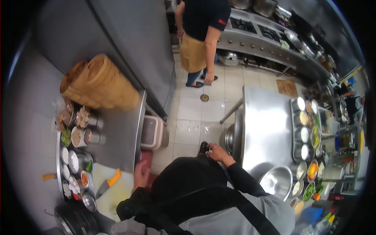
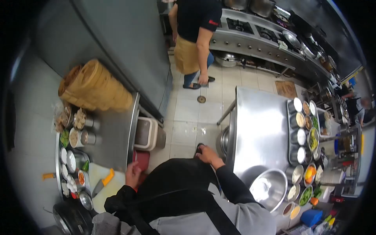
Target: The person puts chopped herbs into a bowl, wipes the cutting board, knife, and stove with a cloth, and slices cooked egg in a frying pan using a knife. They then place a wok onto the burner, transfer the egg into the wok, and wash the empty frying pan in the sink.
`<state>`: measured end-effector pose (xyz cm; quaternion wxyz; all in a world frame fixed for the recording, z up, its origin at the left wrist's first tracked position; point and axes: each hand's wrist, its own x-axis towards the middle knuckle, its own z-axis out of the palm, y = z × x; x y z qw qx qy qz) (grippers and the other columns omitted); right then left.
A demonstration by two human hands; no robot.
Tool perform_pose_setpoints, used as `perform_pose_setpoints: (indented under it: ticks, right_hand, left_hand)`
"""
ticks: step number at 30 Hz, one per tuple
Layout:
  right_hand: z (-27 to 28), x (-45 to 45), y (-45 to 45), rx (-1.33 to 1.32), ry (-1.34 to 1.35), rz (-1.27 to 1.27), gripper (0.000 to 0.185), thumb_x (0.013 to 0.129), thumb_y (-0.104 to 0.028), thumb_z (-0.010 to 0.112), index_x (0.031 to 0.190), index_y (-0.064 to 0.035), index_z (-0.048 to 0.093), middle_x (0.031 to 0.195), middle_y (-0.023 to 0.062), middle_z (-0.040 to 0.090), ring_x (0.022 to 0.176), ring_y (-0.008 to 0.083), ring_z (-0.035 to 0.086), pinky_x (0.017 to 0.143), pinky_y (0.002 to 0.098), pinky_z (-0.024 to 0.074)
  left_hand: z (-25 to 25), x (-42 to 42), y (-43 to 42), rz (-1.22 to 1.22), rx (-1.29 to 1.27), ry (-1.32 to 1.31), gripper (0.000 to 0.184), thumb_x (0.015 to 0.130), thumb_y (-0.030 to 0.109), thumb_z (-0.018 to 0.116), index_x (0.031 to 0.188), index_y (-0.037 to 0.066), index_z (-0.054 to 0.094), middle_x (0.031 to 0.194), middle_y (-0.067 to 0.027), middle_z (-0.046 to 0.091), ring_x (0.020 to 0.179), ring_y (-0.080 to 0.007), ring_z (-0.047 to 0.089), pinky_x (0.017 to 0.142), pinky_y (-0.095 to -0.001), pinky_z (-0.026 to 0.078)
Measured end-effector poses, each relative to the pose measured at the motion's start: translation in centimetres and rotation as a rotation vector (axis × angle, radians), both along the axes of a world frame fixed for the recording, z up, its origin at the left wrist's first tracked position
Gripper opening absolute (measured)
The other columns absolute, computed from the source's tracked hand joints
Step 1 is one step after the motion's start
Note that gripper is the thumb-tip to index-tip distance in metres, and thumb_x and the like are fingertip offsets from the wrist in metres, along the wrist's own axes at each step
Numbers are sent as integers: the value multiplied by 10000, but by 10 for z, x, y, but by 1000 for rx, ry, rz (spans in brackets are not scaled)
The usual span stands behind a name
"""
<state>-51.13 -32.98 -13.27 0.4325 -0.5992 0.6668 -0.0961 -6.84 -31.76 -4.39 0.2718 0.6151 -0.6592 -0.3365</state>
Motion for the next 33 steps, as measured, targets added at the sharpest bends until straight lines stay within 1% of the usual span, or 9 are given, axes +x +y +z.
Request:
perform_pose_setpoints:
  ticks: [3,14,16,18,19,20,24,28,33]
  right_hand:
    - [22,-31,-37,-187,-53,-110,375,877,-240,694,1171,-18,624,1069,208,653,987,346,649,854,418,521]
    - [115,-157,-169,-614,-125,-462,202,904,-123,649,1078,-21,655,973,154,654,769,280,645,710,359,528]
    - [121,-175,-189,-553,-107,-512,276,890,-164,677,1118,-16,634,1016,169,638,887,299,646,777,387,522]
    - [114,-198,-207,-627,348,-498,473,860,-258,716,1238,-14,568,1182,218,598,1096,355,594,901,433,490]
    - [108,-209,-215,-413,419,-580,692,825,-375,738,1362,-26,476,1367,261,487,1245,432,492,1024,504,408]
    - [101,-220,-220,-273,563,-629,815,809,-486,719,1419,-32,427,1452,296,392,1264,484,463,1072,552,352]
    - [109,-260,-230,47,764,-599,908,771,-616,695,1419,-36,436,1434,323,388,1228,492,492,1061,550,355]
    - [130,-272,-246,220,687,-465,901,756,-667,680,1370,-37,485,1346,336,474,1100,472,598,988,526,429]
    - [139,-283,-256,136,617,-634,872,766,-682,656,1332,-34,514,1188,296,610,1000,414,665,889,476,512]
  left_hand:
    - [-129,23,28,174,286,229,410,903,104,658,1297,77,548,1177,-134,623,1034,-220,597,868,-328,491]
    - [-166,-33,-74,476,593,-85,636,840,22,670,1411,117,406,1292,-171,528,1133,-266,553,876,-340,490]
    - [-174,-38,-105,467,606,-111,680,829,7,672,1432,124,380,1313,-178,511,1150,-275,545,877,-342,489]
    - [-187,-46,-145,423,602,-135,725,818,-7,674,1453,132,354,1334,-185,493,1168,-283,537,878,-345,489]
    - [-194,-51,-167,403,593,-146,747,812,-15,675,1463,135,341,1345,-188,485,1177,-287,533,879,-346,489]
    - [-201,-53,-188,373,580,-157,770,806,-22,676,1474,139,328,1355,-192,476,1186,-292,529,880,-347,489]
    - [-225,-90,-297,176,413,-164,861,784,-52,680,1515,154,277,1397,-205,441,1222,-308,513,882,-351,488]
    - [-209,-170,-396,5,281,12,975,754,-93,679,1562,177,205,1467,-215,365,1303,-336,458,906,-368,481]
    - [-107,-259,-490,-92,247,-55,765,835,-100,537,1525,73,255,1459,-253,365,1358,-395,392,1071,-440,393]
